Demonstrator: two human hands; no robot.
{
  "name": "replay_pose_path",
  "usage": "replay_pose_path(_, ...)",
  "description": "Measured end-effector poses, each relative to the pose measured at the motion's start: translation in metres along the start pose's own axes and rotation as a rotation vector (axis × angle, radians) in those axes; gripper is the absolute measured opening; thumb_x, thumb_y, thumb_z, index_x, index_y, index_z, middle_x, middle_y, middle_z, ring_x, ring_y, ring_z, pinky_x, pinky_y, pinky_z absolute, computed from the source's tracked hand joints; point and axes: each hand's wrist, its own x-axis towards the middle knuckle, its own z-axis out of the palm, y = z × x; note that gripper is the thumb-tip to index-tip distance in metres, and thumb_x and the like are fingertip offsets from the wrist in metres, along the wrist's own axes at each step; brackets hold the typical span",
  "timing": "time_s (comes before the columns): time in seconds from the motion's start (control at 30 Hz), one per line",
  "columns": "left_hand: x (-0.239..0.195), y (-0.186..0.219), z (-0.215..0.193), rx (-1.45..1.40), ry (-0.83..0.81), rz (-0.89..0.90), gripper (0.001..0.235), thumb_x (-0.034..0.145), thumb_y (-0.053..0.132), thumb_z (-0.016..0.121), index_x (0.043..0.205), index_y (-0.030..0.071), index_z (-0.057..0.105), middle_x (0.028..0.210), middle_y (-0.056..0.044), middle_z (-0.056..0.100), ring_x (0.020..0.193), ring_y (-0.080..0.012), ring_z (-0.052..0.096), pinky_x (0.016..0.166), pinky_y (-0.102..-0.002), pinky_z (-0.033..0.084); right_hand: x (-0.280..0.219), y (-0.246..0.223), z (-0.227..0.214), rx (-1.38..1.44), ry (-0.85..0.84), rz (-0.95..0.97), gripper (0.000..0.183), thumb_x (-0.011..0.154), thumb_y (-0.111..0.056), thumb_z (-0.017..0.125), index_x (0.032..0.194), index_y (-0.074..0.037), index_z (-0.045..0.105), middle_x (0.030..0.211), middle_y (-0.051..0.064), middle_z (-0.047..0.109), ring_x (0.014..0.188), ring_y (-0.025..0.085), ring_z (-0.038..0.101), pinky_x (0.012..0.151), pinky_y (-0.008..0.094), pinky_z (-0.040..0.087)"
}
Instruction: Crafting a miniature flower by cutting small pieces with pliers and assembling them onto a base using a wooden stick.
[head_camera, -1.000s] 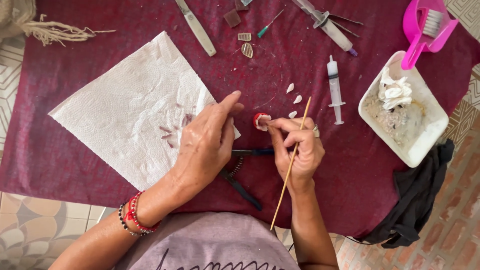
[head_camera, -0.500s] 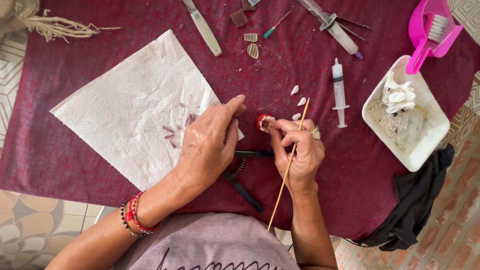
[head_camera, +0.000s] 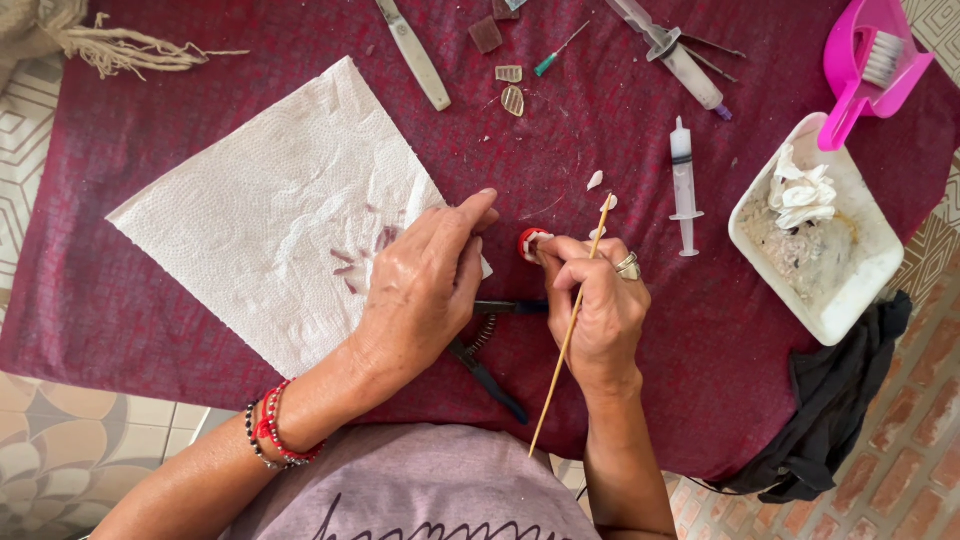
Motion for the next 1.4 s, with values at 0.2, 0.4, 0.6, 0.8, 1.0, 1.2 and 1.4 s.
replay_pose_path(0.2,-0.001,-0.001,0.001,-0.001,-0.003,-0.005,0.042,0.091,-0.009,0.063,0.133,-0.003,0.062,0.102,-0.017,0.074,0.092,-0.0333,0.074,0.078,-0.043,0.062,0.002,-0.002,0.001,-0.039,-0.005,-0.048,0.036,0.090,0.009,0.078,0.072,-0.010,0.052,0.089,0.008,0.079,0.068,0.027,0.068,0.067,0.033,0.056)
replay_pose_path(0.4,-0.001,-0.001,0.000,-0.003,-0.005,-0.005,0.042,0.091,-0.010,0.063,0.133,-0.004,0.063,0.103,-0.018,0.075,0.093,-0.0337,0.074,0.080,-0.043,0.062,0.000,-0.002,0.002,-0.040,0.003,-0.035,0.039,0.090,0.008,0.079,0.068,-0.012,0.052,0.088,0.006,0.080,0.069,0.026,0.068,0.068,0.033,0.056)
replay_pose_path(0.6,0.002,0.008,-0.017,0.010,0.007,-0.008,0.047,0.090,-0.014,0.059,0.136,-0.005,0.061,0.104,-0.019,0.075,0.094,-0.0349,0.075,0.081,-0.044,0.062,0.008,-0.007,-0.016,0.006,0.072,0.088,0.033,0.093,0.004,0.080,0.076,-0.010,0.055,0.098,0.006,0.081,0.077,0.026,0.070,0.074,0.034,0.055)
replay_pose_path(0.8,-0.006,-0.006,-0.074,0.113,0.001,-0.029,0.045,0.098,-0.012,0.066,0.140,0.000,0.054,0.118,-0.013,0.074,0.106,-0.0257,0.073,0.098,-0.039,0.056,-0.037,0.010,-0.009,0.471,0.378,0.421,0.070,0.115,-0.055,0.031,0.150,0.004,0.046,0.089,0.029,0.069,0.065,0.025,0.056,0.090,0.042,0.059)
replay_pose_path(1.0,-0.021,-0.011,-0.118,0.261,-0.047,-0.106,0.047,0.094,-0.013,0.062,0.139,-0.001,0.058,0.119,-0.011,0.073,0.100,-0.0228,0.072,0.097,-0.038,0.054,-0.050,0.003,0.004,0.697,0.479,0.705,0.064,0.103,-0.058,0.052,0.107,0.004,0.069,0.088,0.012,0.057,0.058,0.020,0.052,0.047,0.027,0.045)
replay_pose_path(1.2,-0.021,0.000,-0.128,0.540,-0.162,0.069,0.024,0.097,-0.007,0.065,0.120,-0.002,0.068,0.095,-0.012,0.066,0.082,-0.0275,0.058,0.060,-0.039,0.051,-0.059,0.002,0.006,0.503,0.447,0.461,0.020,0.108,-0.016,0.056,0.103,0.002,0.061,0.094,0.018,0.054,0.057,0.022,0.053,0.045,0.029,0.043)
replay_pose_path(1.4,-0.016,-0.003,-0.128,0.573,-0.313,0.055,0.019,0.091,-0.001,0.067,0.109,0.004,0.066,0.101,-0.013,0.059,0.088,-0.0299,0.054,0.057,-0.042,0.049,-0.054,-0.007,0.003,0.460,0.363,0.389,0.021,0.109,-0.020,0.057,0.108,0.001,0.061,0.091,0.022,0.058,0.058,0.021,0.054,0.053,0.029,0.050)
